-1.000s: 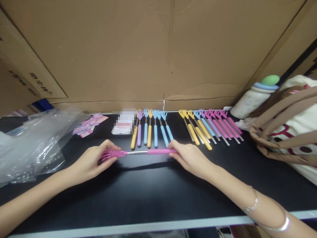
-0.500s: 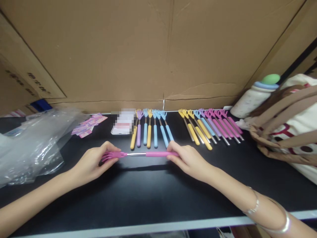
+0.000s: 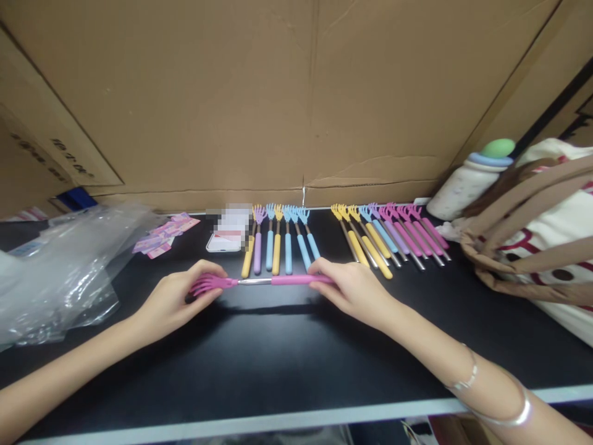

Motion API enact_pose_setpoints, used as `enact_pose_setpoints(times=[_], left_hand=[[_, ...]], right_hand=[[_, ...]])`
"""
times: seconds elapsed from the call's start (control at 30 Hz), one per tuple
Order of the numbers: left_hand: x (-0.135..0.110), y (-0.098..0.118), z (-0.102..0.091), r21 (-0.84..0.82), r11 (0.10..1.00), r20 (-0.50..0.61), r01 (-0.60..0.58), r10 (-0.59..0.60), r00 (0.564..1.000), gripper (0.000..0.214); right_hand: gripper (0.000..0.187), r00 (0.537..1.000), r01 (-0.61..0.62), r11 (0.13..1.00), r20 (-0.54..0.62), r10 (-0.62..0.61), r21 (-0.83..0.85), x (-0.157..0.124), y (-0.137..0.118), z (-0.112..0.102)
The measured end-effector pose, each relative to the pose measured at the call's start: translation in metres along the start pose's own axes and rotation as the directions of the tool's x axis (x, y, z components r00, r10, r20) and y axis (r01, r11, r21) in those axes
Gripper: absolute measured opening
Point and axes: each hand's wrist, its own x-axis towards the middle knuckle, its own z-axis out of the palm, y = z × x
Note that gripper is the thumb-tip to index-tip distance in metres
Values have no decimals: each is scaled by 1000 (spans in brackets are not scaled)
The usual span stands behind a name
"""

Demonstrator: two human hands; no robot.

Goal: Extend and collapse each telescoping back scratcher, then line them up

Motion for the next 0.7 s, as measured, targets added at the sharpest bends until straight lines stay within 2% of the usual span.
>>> enact_pose_setpoints(times=[0.17, 0.4, 0.7], left_hand=[[-1, -1, 0, -66, 996, 56, 53, -50, 997, 20], [2, -1, -3, -217, 971, 161, 96, -62, 985, 23], [5, 0, -4, -220, 969, 192, 109, -66, 979, 25]], right_hand=[[15, 996, 71, 995, -50, -75, -69, -1, 1, -1], [16, 985, 140, 982, -85, -152, -130, 0, 2, -1], [13, 966, 197, 967, -138, -220, -162, 2, 1, -3]])
